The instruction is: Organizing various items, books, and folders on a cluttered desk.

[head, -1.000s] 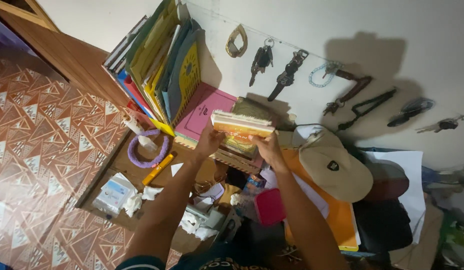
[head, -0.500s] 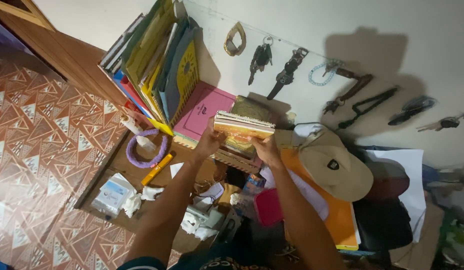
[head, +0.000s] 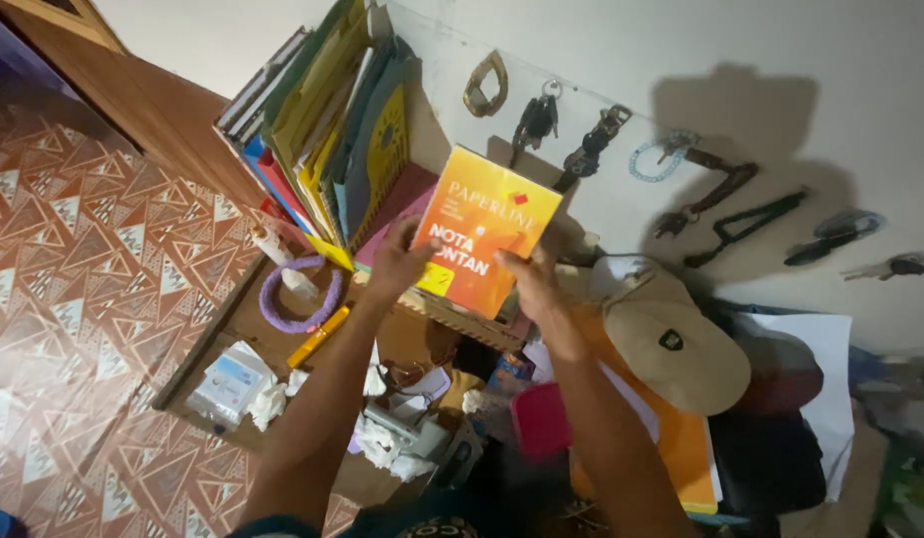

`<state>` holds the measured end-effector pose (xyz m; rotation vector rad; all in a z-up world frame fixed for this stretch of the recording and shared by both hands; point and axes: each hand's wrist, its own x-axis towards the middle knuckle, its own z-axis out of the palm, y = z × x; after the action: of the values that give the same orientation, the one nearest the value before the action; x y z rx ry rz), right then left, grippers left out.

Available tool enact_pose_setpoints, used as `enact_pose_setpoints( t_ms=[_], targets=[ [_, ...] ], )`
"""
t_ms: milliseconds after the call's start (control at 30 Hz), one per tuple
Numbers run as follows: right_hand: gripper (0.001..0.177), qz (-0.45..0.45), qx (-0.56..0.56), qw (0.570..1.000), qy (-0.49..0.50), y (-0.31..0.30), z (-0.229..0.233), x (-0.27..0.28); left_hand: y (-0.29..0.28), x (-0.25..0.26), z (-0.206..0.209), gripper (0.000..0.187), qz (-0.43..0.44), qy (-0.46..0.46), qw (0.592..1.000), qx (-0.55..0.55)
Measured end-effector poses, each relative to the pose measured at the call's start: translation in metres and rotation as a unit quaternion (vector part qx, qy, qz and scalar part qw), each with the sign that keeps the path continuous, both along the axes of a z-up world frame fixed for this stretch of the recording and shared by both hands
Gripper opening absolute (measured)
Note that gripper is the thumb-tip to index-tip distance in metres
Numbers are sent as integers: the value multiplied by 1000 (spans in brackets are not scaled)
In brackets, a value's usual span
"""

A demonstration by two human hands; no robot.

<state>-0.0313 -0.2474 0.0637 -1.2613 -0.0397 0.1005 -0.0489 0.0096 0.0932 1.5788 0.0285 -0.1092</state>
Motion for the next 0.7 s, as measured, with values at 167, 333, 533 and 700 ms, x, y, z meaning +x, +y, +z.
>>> enact_pose_setpoints(
  t_ms=[167, 333, 533, 700],
  targets=[
    [34, 47, 49, 992, 102, 35, -22, 21, 9, -36, 3, 52, 40, -46, 937, -344],
    [47, 39, 52, 963, 261, 79, -3, 17, -21, -41, -11, 44, 238, 181, 901, -316],
    [55, 35, -8, 954, 296, 70, -18, 31, -11, -13, -55, 41, 211, 88, 870, -437],
    [63, -35, -64, 960, 271, -8, -32, 14, 7, 26, -157, 29, 231, 89, 902, -354]
  ],
)
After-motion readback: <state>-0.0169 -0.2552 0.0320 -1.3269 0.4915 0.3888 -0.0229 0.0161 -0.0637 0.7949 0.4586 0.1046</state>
